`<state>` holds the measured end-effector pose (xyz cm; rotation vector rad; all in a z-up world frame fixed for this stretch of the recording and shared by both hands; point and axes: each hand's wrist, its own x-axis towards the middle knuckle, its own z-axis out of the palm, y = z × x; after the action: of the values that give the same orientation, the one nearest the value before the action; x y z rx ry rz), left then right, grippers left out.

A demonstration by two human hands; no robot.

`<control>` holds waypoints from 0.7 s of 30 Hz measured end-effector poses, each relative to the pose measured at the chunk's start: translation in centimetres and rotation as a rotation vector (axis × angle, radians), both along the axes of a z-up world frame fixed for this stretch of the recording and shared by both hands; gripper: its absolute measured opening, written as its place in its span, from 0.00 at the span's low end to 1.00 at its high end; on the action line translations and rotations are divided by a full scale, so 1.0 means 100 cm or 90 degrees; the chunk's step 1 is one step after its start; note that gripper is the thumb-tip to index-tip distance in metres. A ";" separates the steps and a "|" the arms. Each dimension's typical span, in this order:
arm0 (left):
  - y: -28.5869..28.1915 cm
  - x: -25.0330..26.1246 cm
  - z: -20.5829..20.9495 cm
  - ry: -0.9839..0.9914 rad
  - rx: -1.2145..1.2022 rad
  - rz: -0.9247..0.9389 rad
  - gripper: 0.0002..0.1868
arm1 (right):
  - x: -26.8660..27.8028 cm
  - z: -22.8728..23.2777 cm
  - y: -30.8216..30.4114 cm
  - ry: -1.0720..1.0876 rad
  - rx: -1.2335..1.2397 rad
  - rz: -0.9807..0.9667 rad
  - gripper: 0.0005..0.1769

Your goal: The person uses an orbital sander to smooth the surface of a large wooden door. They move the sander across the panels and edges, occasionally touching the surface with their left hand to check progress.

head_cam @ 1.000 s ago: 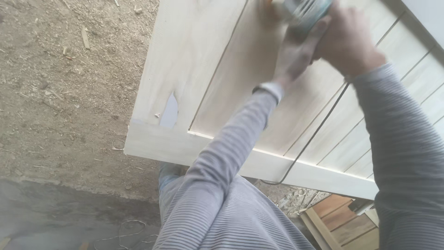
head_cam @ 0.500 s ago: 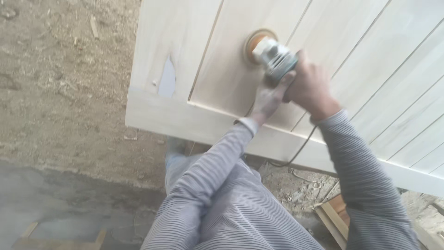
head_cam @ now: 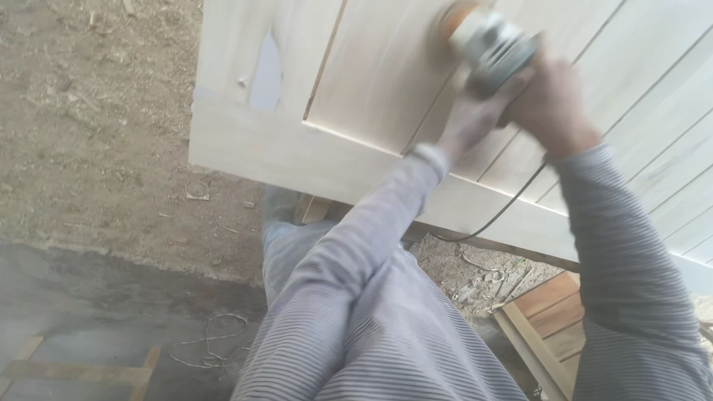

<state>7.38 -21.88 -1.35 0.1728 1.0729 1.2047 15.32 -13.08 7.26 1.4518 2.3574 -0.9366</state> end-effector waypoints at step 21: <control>-0.150 -0.105 0.033 0.247 -0.119 -0.005 0.45 | -0.109 0.004 -0.119 0.135 -0.054 0.030 0.36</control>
<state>-3.13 -36.92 1.94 0.2723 1.5149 1.0792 4.39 -25.02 7.66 1.3181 2.4504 -1.2169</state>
